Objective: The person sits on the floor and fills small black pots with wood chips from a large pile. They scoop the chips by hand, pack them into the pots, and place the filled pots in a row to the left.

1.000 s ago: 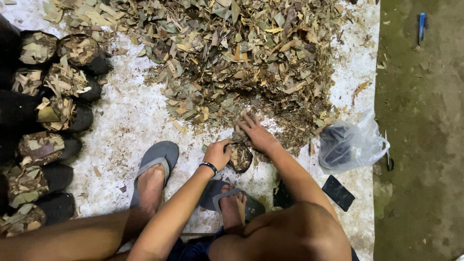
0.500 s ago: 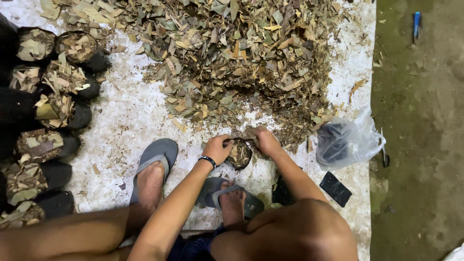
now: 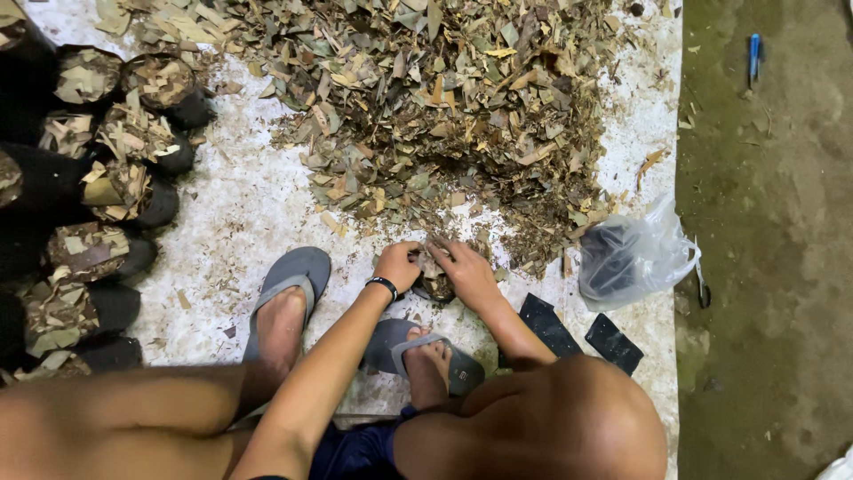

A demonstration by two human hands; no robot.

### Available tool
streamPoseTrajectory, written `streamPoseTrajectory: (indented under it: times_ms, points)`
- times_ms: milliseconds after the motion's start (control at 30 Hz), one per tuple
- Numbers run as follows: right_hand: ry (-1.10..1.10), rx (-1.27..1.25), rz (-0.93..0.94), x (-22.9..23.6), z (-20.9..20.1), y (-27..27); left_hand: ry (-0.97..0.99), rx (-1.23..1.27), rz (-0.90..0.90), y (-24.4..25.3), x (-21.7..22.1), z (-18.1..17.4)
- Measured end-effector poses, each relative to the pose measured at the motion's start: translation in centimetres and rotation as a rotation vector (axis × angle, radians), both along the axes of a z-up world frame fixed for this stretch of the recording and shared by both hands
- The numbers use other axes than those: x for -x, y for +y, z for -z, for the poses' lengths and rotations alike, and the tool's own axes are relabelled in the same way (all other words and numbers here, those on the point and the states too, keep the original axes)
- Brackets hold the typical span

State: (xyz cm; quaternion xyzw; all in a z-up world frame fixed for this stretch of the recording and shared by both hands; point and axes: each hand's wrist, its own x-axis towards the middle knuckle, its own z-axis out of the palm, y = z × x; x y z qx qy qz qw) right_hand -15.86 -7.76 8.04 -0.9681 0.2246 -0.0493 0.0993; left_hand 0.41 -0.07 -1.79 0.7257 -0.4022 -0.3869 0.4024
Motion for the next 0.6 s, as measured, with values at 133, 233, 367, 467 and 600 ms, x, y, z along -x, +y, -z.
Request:
streamPoseTrajectory:
  times_ms: [133, 233, 367, 467, 600]
  points:
    - [0.12, -0.201, 0.037, 0.1, -2.4, 1.0, -0.022, 0.004, 0.002, -0.3, 0.2, 0.2]
    - [0.087, -0.226, 0.058, 1.3, -2.6, 1.7, -0.013, -0.001, 0.011, -0.6, 0.1, -0.2]
    - [0.074, -0.097, -0.025, 2.5, -0.9, 2.7, -0.074, -0.013, 0.052, -0.8, 0.1, -0.9]
    - [0.098, -0.003, -0.065, 3.0, 0.1, 3.6, -0.131, -0.03, 0.051, -1.1, -0.2, -1.4]
    - [0.178, 0.139, -0.068, 2.6, 0.5, 4.2, -0.145, 0.032, 0.102, -1.2, -0.5, -1.4]
